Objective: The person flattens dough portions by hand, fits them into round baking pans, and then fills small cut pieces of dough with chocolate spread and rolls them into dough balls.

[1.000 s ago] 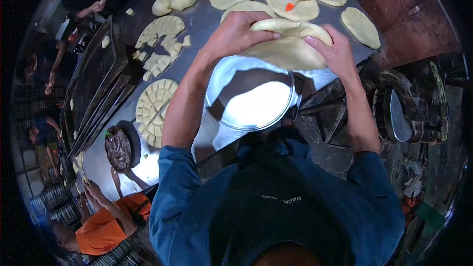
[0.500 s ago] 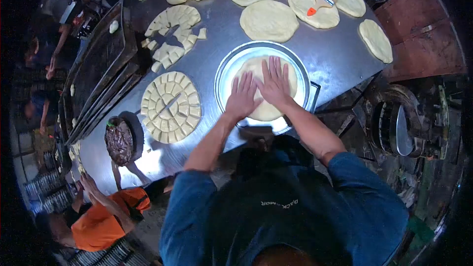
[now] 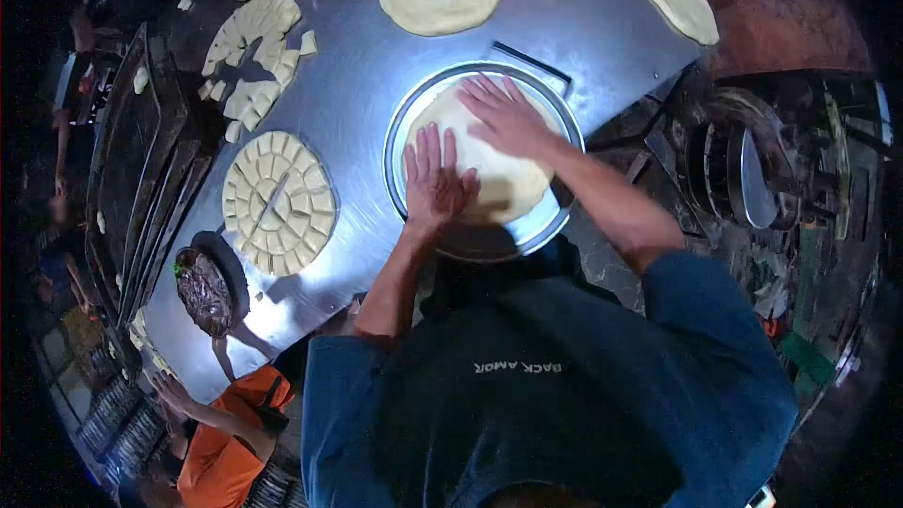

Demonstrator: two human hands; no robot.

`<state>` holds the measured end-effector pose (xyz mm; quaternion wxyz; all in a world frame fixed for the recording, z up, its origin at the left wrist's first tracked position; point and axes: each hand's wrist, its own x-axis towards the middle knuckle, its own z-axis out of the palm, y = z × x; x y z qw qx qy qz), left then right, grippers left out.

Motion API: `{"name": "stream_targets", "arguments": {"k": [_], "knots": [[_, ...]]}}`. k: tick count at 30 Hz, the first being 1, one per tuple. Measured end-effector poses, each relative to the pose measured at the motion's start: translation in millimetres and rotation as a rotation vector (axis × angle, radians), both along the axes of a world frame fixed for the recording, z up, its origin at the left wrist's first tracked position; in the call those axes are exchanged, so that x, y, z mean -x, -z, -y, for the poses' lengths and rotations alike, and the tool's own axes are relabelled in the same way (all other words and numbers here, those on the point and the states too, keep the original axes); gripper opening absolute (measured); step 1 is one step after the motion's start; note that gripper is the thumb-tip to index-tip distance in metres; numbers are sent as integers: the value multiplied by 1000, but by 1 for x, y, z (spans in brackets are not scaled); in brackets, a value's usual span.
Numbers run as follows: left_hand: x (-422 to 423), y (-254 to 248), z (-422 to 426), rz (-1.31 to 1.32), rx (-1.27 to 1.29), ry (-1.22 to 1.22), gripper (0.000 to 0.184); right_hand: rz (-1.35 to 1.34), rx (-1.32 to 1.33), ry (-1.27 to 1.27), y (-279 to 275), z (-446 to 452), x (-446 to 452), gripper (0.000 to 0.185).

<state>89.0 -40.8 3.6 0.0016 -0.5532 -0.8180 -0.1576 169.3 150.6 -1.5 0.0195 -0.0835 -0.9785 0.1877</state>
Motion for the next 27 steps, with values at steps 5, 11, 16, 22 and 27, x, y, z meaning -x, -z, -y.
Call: {"name": "stream_targets", "arguments": {"k": [5,11,16,22,27], "knots": [[9,-16,-23,16,124,147,59,-175,318,565,-34,35,13,60],[2,6,-6,69,69,81,70,6,17,233,-5,8,-35,62],[16,2,-61,-12,99,293,64,-123,142,613,-13,35,-9,60],[-10,16,-18,103,217,173,78,89,178,322,2,-10,-62,68],[-10,-13,-62,-49,167,263,70,78,75,586,-34,-7,-16,54]]}}
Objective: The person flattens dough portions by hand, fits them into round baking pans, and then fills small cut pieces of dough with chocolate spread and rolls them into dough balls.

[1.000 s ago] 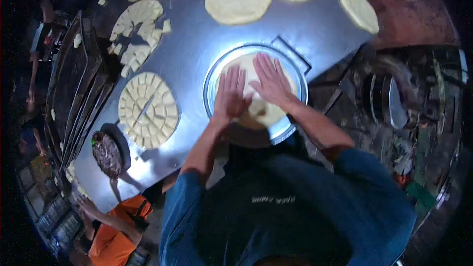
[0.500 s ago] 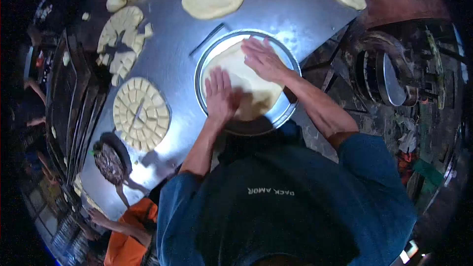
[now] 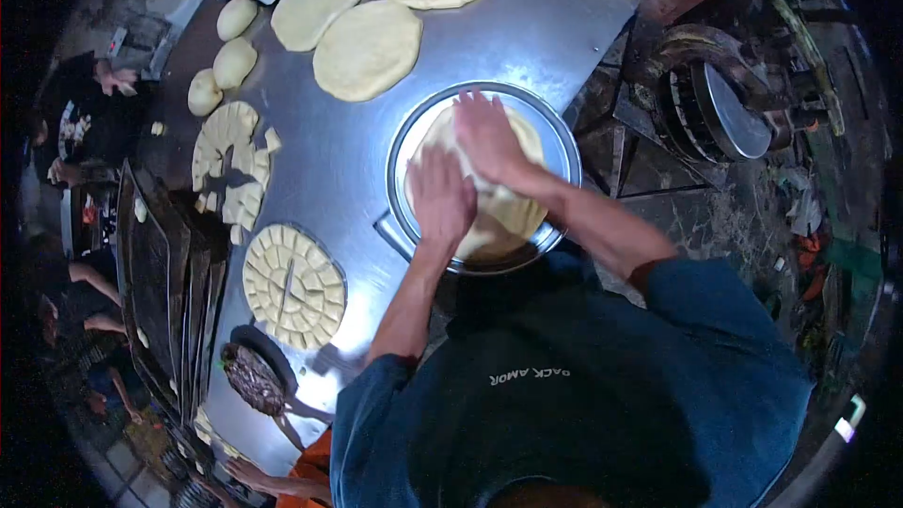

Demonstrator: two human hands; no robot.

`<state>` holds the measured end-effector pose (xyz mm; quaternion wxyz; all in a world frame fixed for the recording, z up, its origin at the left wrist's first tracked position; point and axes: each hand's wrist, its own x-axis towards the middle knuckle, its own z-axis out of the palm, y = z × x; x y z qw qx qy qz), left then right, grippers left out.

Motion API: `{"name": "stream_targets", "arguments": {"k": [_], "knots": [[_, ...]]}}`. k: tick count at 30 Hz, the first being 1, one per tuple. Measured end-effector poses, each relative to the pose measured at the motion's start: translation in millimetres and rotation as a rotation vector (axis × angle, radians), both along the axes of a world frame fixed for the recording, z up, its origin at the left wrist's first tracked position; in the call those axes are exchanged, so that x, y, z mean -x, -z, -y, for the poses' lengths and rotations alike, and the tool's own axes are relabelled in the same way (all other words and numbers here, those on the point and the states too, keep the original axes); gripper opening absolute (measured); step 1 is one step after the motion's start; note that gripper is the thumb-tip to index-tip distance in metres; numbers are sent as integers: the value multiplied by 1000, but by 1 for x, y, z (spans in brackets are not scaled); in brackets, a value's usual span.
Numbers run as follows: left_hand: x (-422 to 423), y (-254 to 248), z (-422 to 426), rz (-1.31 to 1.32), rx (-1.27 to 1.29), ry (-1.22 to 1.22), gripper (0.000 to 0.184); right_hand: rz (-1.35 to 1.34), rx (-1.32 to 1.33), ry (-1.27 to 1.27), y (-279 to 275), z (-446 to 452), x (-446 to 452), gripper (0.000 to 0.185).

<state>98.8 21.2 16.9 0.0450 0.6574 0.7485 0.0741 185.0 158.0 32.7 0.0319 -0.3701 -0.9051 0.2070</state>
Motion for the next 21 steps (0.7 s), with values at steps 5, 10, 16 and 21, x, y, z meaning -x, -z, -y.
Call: {"name": "stream_targets", "arguments": {"k": [5,10,16,21], "knots": [[0,27,-11,37,85,-31,76,25,-184,-190,46,-9,-59,71],[-16,-10,14,-20,301,-209,67,-179,816,-22,-38,-44,-24,57],[4,25,-14,90,-40,6,68,-195,-197,-205,47,-25,-53,58],[-9,-16,3,61,429,-133,72,-147,688,57,-24,-52,-2,55]]}}
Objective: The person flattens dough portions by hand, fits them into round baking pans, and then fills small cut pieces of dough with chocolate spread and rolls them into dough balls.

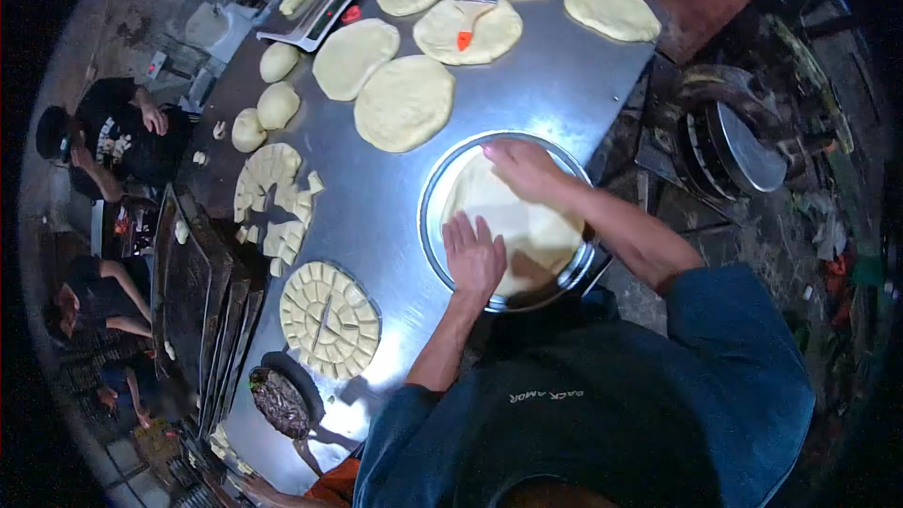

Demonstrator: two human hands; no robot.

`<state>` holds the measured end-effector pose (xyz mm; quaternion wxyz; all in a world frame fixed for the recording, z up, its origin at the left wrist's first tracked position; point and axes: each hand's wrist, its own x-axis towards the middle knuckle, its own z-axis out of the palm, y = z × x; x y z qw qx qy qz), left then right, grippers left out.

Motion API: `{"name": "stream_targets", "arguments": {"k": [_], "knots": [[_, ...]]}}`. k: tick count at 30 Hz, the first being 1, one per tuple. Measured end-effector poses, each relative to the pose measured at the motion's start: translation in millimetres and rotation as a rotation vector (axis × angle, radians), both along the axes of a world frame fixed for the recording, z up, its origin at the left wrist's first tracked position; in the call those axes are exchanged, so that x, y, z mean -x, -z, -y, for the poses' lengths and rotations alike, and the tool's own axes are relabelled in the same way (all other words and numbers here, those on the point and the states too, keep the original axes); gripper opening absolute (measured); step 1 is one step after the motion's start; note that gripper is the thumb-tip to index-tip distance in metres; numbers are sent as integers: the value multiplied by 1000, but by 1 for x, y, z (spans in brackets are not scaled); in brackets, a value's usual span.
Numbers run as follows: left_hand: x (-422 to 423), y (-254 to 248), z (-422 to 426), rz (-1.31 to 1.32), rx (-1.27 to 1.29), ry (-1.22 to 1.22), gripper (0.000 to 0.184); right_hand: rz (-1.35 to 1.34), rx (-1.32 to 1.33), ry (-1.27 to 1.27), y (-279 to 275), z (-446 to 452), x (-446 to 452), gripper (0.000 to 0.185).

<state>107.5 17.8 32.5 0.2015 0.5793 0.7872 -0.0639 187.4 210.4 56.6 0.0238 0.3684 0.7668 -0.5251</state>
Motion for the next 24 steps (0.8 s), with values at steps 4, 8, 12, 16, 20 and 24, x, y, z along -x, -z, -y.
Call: {"name": "stream_targets", "arguments": {"k": [4,8,12,16,20,24], "knots": [[21,33,-26,-80,-581,66,59,-92,-662,-292,59,43,-7,60],[85,5,-10,507,-563,-294,49,132,-703,-488,31,42,28,57],[116,30,1,11,-721,-314,42,45,-843,-578,42,58,46,59],[113,45,18,465,-669,-616,41,-144,-845,-619,60,119,47,57],[116,54,32,515,-677,-700,41,-155,-931,-706,68,146,45,55],[113,50,39,482,-729,-657,41,-89,-1052,-824,71,180,36,49]]}}
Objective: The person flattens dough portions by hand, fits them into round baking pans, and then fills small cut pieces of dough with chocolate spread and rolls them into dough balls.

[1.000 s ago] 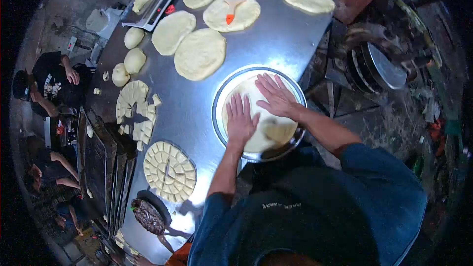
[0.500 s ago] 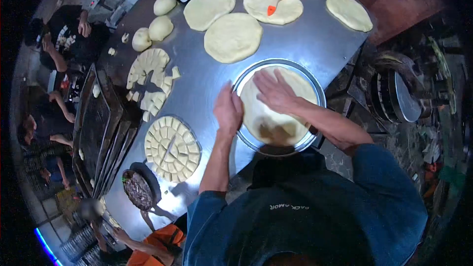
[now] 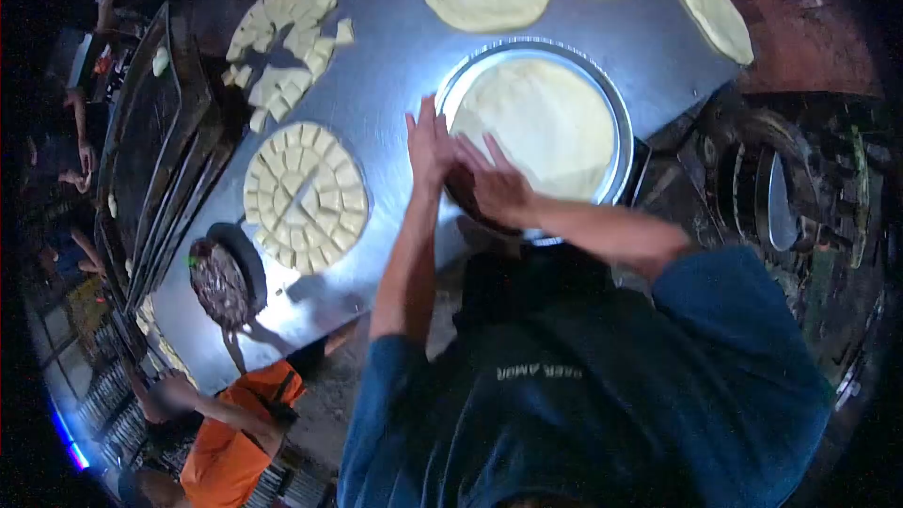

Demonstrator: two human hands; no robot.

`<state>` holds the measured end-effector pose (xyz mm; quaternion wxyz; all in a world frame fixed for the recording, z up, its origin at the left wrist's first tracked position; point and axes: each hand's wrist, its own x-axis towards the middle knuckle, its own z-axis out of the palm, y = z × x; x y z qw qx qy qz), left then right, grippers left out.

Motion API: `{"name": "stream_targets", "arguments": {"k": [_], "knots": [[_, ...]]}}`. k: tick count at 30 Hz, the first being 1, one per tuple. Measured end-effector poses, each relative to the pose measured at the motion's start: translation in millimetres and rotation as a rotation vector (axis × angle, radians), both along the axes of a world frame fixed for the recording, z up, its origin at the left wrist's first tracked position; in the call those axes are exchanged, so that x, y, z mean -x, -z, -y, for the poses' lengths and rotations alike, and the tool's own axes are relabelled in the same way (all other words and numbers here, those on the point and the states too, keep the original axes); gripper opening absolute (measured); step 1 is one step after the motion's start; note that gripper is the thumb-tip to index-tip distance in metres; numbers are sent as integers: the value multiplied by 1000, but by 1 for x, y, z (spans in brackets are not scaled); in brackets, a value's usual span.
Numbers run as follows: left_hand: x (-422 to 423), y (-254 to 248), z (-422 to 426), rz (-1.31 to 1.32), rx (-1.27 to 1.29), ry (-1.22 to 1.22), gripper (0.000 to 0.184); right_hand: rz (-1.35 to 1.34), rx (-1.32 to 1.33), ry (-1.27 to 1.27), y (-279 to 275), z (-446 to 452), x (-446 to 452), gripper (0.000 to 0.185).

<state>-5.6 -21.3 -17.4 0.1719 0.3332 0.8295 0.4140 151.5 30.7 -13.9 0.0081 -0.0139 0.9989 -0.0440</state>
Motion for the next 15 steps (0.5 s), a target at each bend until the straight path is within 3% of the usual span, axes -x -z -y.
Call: {"name": "stream_targets", "arguments": {"k": [2,3,5,7,9,10,11,12,13,15], "knots": [[0,-22,9,82,27,-19,41,94,205,-52,-12,-13,22,50],[2,-30,12,164,59,-31,41,199,553,-27,-31,-21,30,55],[-9,3,33,-90,5,-11,42,-42,411,245,-25,-31,31,60],[-20,9,41,-236,-3,3,42,-5,335,181,-17,-28,46,62],[-27,-30,50,225,131,-150,42,61,256,120,-17,-28,34,64],[-38,-12,70,100,72,-162,44,77,359,199,-27,-35,32,64],[-51,7,82,142,80,-285,45,79,443,272,-34,-52,35,65],[-67,1,92,21,91,-263,47,24,165,242,-10,-64,11,64],[-82,-2,95,23,91,-249,47,25,164,256,-9,-68,16,64],[-121,-9,101,-332,456,-339,49,89,385,120,-7,-68,11,66]]}}
